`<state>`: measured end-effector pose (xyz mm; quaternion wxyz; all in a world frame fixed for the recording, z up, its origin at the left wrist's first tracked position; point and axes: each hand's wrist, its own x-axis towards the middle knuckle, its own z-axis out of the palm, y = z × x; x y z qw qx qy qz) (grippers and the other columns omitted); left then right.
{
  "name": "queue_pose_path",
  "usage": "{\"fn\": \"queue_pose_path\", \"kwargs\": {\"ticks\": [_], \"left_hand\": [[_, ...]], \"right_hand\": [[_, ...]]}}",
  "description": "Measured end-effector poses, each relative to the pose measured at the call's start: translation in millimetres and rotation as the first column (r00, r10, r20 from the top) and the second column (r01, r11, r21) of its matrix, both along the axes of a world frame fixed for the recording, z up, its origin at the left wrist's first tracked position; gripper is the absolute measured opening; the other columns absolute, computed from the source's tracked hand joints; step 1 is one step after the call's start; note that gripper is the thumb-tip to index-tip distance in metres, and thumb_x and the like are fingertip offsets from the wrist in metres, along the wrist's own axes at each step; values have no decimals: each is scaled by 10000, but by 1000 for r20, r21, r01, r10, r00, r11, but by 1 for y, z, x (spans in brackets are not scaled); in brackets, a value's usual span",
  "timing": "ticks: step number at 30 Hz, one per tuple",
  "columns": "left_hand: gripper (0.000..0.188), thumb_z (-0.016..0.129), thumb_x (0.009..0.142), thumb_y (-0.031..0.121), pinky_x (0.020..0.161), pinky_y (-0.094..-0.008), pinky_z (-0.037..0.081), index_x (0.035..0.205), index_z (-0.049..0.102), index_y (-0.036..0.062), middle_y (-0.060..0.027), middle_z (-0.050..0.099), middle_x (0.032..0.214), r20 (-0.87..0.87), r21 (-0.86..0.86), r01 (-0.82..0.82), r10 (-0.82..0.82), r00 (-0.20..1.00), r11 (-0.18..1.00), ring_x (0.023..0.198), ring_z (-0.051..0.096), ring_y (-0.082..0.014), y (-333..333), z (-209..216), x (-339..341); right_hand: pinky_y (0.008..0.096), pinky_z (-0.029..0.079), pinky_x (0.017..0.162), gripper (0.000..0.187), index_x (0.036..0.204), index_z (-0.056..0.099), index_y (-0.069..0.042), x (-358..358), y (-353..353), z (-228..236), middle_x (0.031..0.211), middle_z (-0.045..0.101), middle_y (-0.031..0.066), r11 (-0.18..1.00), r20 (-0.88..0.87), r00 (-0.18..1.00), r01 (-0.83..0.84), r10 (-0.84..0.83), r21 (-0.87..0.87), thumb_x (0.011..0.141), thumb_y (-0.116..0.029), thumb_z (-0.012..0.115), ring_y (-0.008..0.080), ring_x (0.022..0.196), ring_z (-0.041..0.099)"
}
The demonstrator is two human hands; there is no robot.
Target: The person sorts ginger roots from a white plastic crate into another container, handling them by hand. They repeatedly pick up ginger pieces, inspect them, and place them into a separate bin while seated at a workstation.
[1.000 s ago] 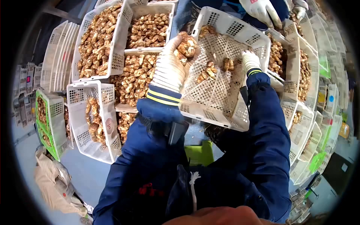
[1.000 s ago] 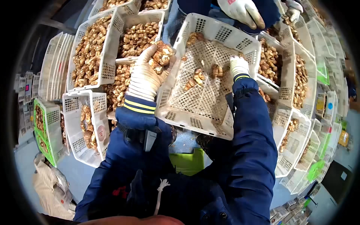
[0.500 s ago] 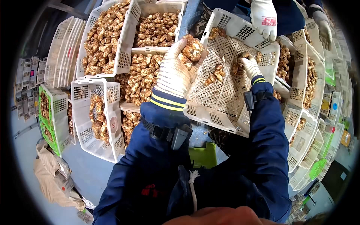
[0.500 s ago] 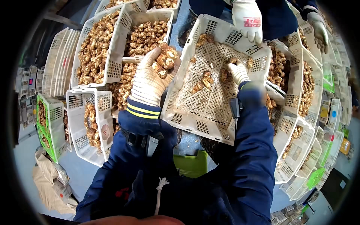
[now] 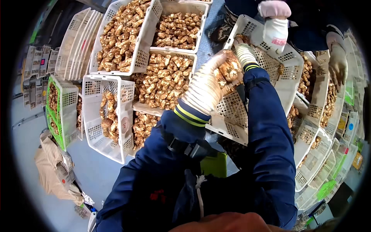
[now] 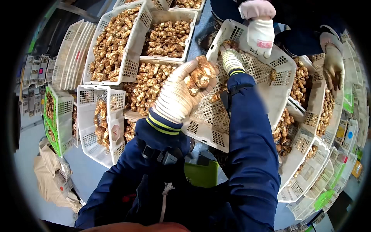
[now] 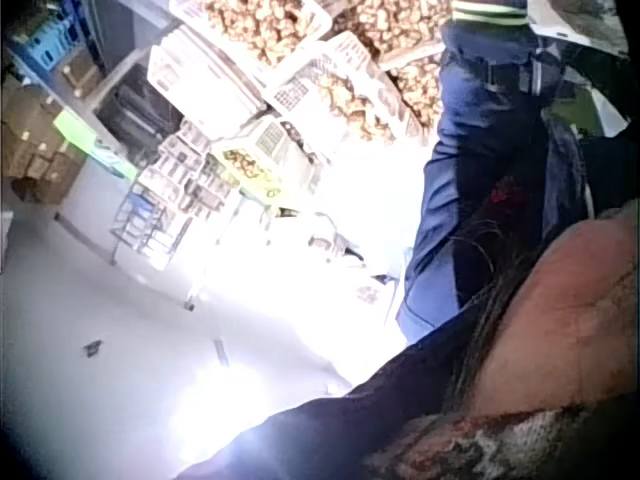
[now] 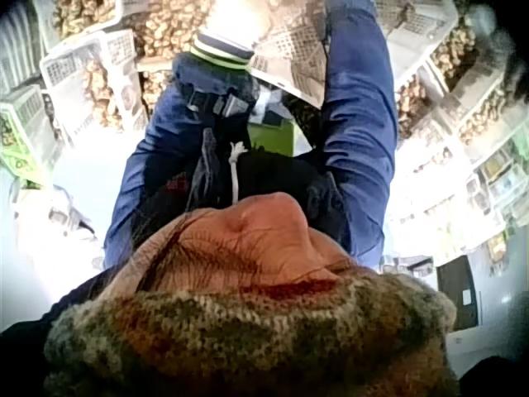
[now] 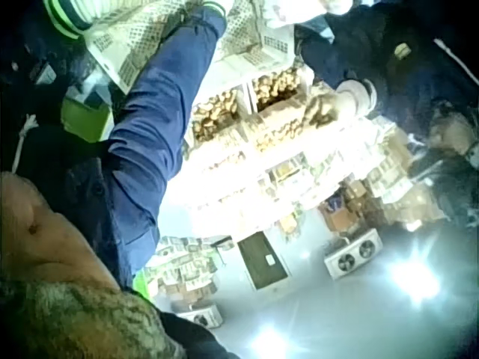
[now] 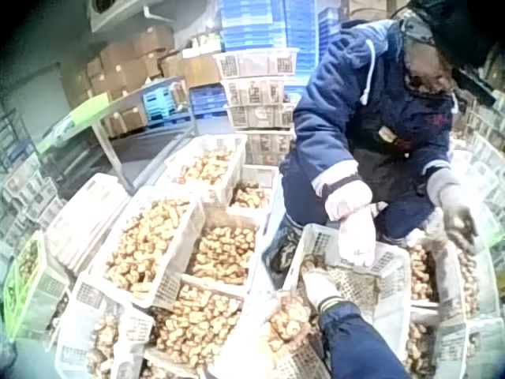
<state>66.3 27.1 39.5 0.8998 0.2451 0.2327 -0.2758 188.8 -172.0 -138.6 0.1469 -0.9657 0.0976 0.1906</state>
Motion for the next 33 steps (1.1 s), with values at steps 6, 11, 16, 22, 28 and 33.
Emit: {"fn": "queue_pose_path", "kwargs": {"ticks": [6,11,16,22,28,33], "left_hand": [[253,521,998,191,904,-410,550,1152,589,2,-158,648,1115,25,-42,-47,48,999,998,1055,632,-265,2,-9,4],[258,522,996,179,898,-400,554,1169,567,-7,-183,627,1161,32,-20,-25,26,999,999,1092,619,-286,-4,-13,6],[271,525,995,176,907,-416,547,1190,549,-11,-197,612,1189,-1,-4,-27,27,1000,1000,1104,616,-306,-5,-16,7],[256,526,992,173,890,-408,551,1160,574,-14,-176,643,1110,4,11,-27,27,1000,1000,1041,635,-286,-7,-13,5],[244,570,963,199,898,-423,556,1123,610,19,-141,643,1088,-87,62,-6,11,996,998,1032,621,-269,-7,-24,12],[250,605,930,217,859,-407,566,1085,619,22,-152,644,1059,78,25,18,-20,997,1000,972,635,-279,-12,-18,9]], "right_hand": [[446,417,1032,594,1236,616,-42,10,-26,-28,1259,601,230,992,-123,990,48,-62,-117,1002,-469,277,370,1218,543],[431,468,988,454,1365,504,-127,-30,-52,-49,1369,525,204,993,315,943,117,-104,-23,913,-98,530,374,1168,564],[453,450,994,474,1403,452,-139,-25,-42,-56,1441,460,196,976,400,894,-149,203,-160,939,-229,496,382,1209,535],[460,441,995,531,1326,522,-82,-21,-25,-50,1284,597,206,985,-127,979,152,-161,-81,966,-446,380,377,1188,570],[409,498,916,442,1175,645,-33,-88,-30,6,1119,664,208,995,15,996,-85,84,60,828,-295,722,361,1023,645],[405,486,910,587,1225,626,14,-176,-39,45,1154,654,234,949,343,939,-90,-21,303,841,-427,676,363,1016,644]]}}
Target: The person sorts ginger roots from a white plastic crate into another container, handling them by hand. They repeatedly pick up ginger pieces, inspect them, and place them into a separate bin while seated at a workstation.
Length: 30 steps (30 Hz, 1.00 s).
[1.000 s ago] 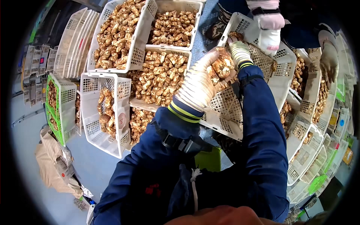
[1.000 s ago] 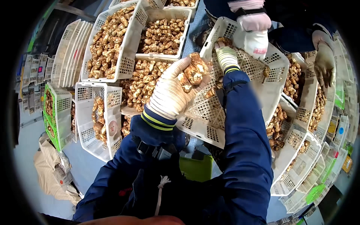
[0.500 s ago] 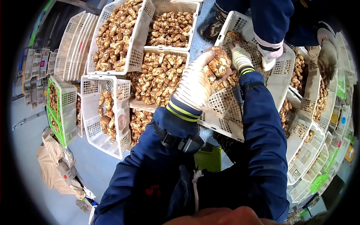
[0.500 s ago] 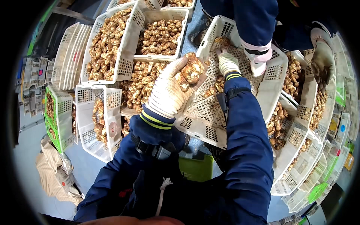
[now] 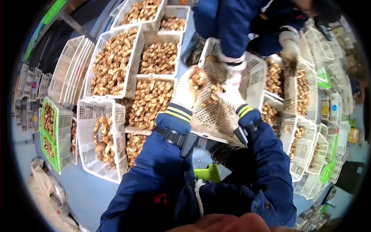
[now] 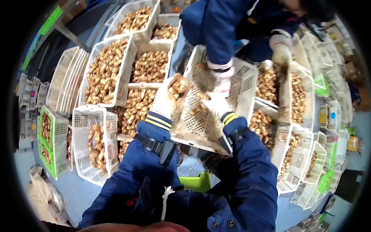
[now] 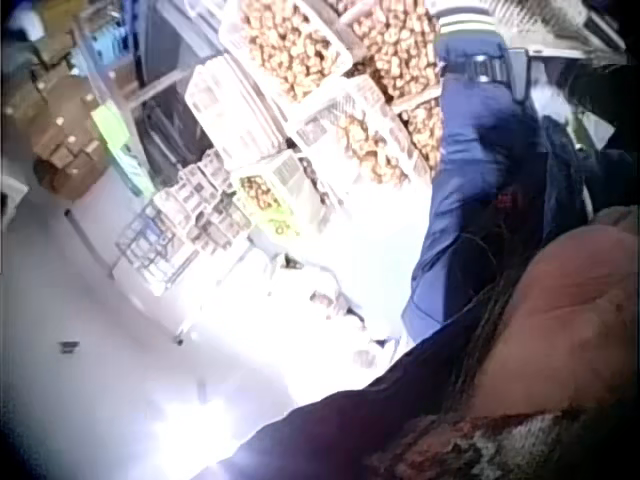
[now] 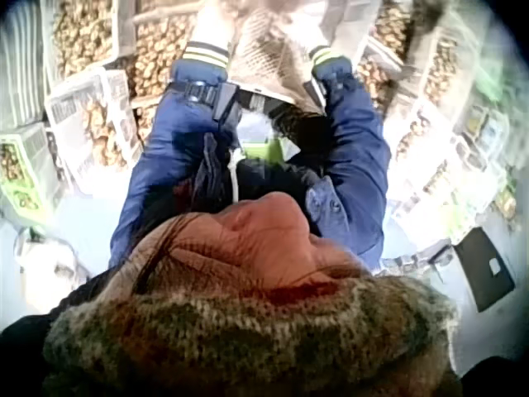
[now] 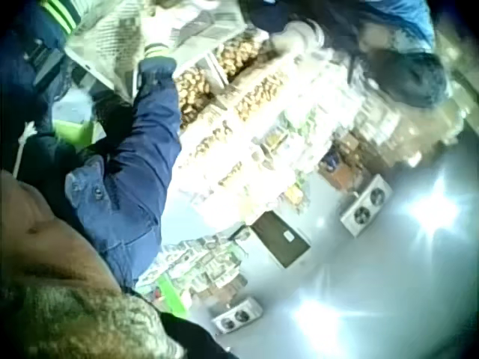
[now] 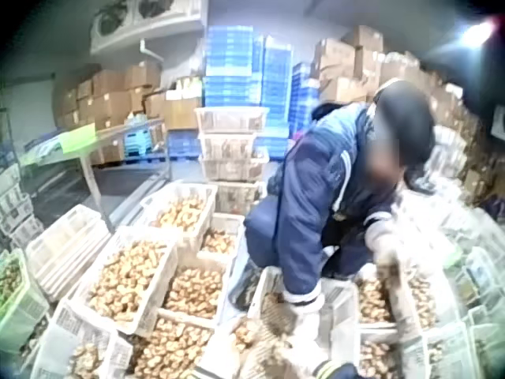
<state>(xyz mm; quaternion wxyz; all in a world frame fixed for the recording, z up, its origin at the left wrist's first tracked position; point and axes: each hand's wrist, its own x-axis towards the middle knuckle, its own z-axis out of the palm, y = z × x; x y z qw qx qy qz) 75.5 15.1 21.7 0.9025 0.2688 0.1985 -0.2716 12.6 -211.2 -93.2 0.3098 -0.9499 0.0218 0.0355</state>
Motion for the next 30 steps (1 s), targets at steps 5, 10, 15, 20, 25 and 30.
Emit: {"fn": "queue_pose_path", "kwargs": {"ticks": [5,10,15,20,25,30], "left_hand": [[264,636,915,258,789,-425,594,1069,636,44,-123,670,1034,3,-237,-22,24,1000,971,948,647,-280,-3,19,-9],[304,599,943,279,812,-457,608,1100,609,19,-167,672,1061,105,-287,88,-60,993,954,974,669,-318,2,44,-29],[350,586,950,300,847,-434,603,1187,606,42,-153,662,1135,152,-364,210,-165,974,907,1068,648,-321,-6,48,-66],[462,584,931,395,1009,-582,476,1276,578,88,-202,611,1237,168,-339,228,-180,969,913,1179,579,-377,-10,67,-85],[481,515,960,463,1026,-653,419,1256,586,91,-195,571,1313,149,-543,239,-187,971,805,1237,531,-414,-24,75,-89],[469,410,1015,434,984,-596,493,1290,546,79,-186,593,1275,175,-478,269,-210,962,836,1206,558,-397,-42,82,-93]], "right_hand": [[250,517,644,440,1285,546,-12,-75,9,107,975,643,36,515,-472,877,445,-86,733,958,-302,593,122,723,607],[191,433,616,511,1387,490,-74,-130,17,161,1341,584,54,161,-377,926,367,36,916,987,-390,521,197,1113,635],[205,449,615,523,1232,588,-98,-135,36,177,1239,618,43,268,-310,933,350,-181,898,966,-541,506,167,1034,654],[320,476,847,605,1199,657,-76,-131,24,161,1220,644,83,431,-212,899,378,-384,820,967,-602,467,194,1066,563],[179,396,480,479,1281,603,-79,-141,25,191,813,575,-18,552,-79,842,417,-533,722,986,-451,538,41,548,467],[188,412,460,385,1127,645,-41,-145,8,178,759,588,-25,399,-147,800,437,-582,806,964,-387,605,47,546,522]]}}
